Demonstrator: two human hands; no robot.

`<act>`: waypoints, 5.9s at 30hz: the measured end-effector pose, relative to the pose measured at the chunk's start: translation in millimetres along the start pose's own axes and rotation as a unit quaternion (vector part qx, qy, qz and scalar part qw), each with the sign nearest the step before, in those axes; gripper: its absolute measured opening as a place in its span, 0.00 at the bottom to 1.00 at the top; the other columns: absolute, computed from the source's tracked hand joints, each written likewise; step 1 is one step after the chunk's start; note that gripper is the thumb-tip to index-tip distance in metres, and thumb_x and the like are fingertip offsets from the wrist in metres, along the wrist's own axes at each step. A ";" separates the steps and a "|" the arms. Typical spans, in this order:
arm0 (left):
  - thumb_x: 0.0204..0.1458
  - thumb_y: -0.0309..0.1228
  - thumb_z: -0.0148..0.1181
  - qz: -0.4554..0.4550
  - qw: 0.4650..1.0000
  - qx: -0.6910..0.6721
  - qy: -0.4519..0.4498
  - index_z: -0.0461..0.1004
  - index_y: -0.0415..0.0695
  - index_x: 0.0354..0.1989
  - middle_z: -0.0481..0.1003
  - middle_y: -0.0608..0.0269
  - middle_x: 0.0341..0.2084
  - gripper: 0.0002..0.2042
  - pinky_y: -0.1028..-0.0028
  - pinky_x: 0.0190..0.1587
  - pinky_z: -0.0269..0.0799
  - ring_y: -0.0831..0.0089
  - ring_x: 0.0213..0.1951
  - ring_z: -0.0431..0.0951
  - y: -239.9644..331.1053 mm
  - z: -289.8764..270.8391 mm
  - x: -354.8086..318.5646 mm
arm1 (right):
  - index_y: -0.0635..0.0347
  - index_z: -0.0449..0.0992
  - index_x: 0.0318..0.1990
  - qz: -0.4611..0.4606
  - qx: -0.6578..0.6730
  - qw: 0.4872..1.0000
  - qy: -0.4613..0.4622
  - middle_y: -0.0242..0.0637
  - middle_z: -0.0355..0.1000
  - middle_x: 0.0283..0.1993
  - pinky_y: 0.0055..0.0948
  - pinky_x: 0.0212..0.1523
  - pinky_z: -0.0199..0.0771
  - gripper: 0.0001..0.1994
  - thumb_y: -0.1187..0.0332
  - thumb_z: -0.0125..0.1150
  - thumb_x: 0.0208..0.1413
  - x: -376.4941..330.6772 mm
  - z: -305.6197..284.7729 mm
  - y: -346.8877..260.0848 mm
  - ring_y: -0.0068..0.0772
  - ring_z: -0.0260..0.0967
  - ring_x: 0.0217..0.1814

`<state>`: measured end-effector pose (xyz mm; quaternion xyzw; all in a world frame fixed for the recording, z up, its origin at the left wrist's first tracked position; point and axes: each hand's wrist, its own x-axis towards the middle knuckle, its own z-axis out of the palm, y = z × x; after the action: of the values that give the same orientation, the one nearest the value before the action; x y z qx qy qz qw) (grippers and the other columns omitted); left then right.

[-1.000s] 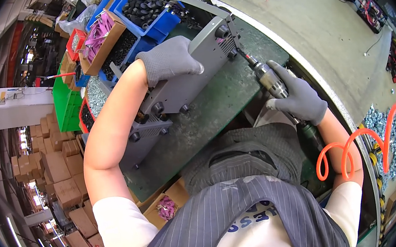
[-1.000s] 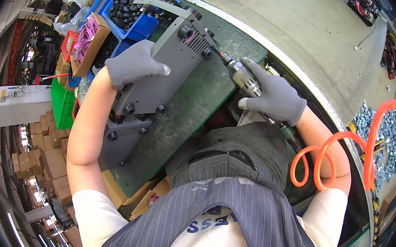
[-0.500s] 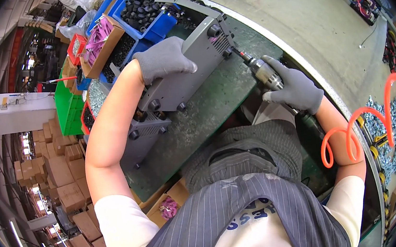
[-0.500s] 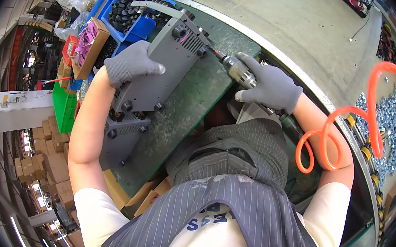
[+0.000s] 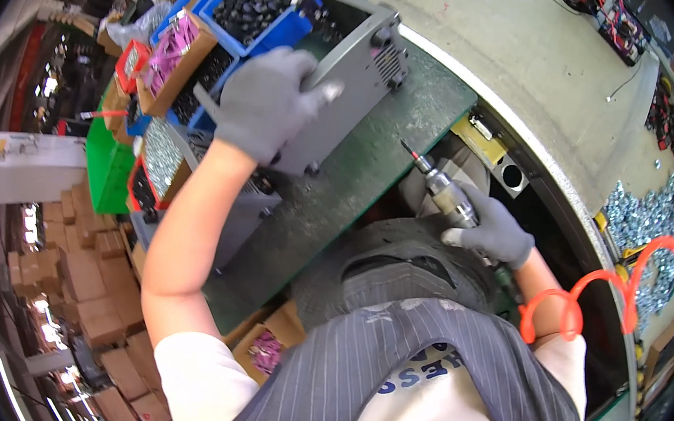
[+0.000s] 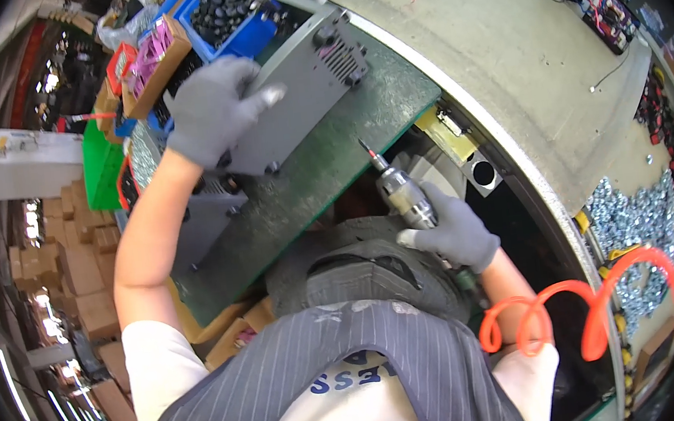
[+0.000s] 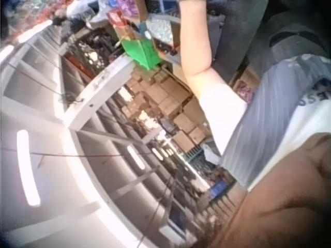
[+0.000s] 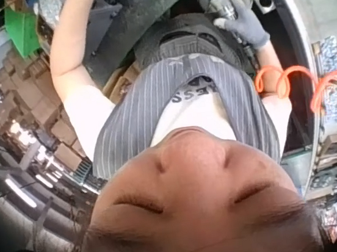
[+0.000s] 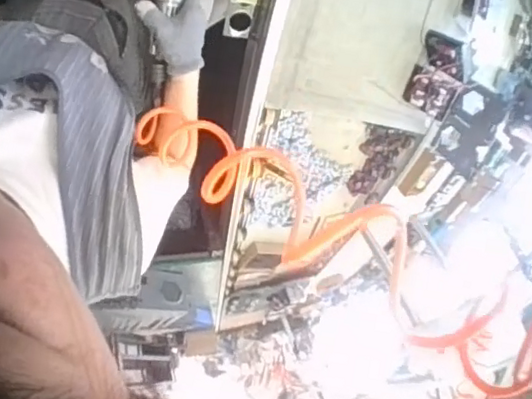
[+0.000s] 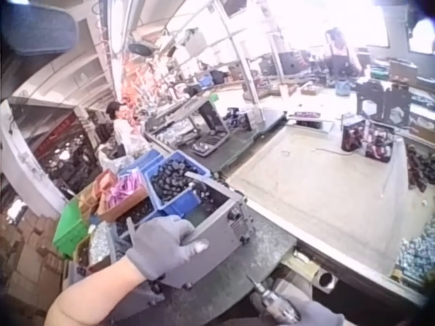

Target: Assembling metal enclosures for electronics, involving installing cooling fans and mounting internal components using a pneumatic screwdriver.

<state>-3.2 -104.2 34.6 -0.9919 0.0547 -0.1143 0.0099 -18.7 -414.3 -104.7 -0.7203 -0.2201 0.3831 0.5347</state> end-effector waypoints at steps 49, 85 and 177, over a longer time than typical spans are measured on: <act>0.55 0.29 0.50 -0.257 0.191 -0.945 0.060 0.69 0.37 0.42 0.72 0.62 0.28 0.10 0.87 0.17 0.57 0.80 0.23 0.63 5.5 89.8 -209.8 | 0.69 0.62 0.56 0.022 0.067 0.982 -0.173 0.30 0.67 0.39 0.20 0.39 0.64 0.44 0.54 0.73 0.30 7.2 108.0 -85.7 0.20 0.62 0.37; 0.60 0.46 0.41 -0.365 0.322 -0.872 0.054 0.67 0.35 0.46 0.53 0.75 0.17 0.23 0.85 0.17 0.48 0.86 0.18 0.51 22.5 62.0 -228.2 | 0.67 0.64 0.55 -0.023 0.152 0.968 -0.199 0.31 0.68 0.37 0.22 0.38 0.67 0.32 0.66 0.69 0.41 26.9 122.4 -72.8 0.19 0.64 0.35; 0.60 0.30 0.43 -0.400 0.152 -0.904 0.019 0.65 0.37 0.45 0.66 0.64 0.29 0.11 0.89 0.16 0.55 0.85 0.22 0.60 30.5 68.3 -221.6 | 0.65 0.60 0.58 -0.039 0.057 0.979 -0.192 0.35 0.69 0.40 0.26 0.46 0.66 0.41 0.59 0.74 0.34 -6.4 93.0 -49.2 0.25 0.66 0.41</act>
<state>-205.4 -109.5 -82.9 -0.1797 -0.2851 0.0093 -0.9415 -91.2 -346.8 -69.0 -0.5928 -0.3248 0.5046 0.5372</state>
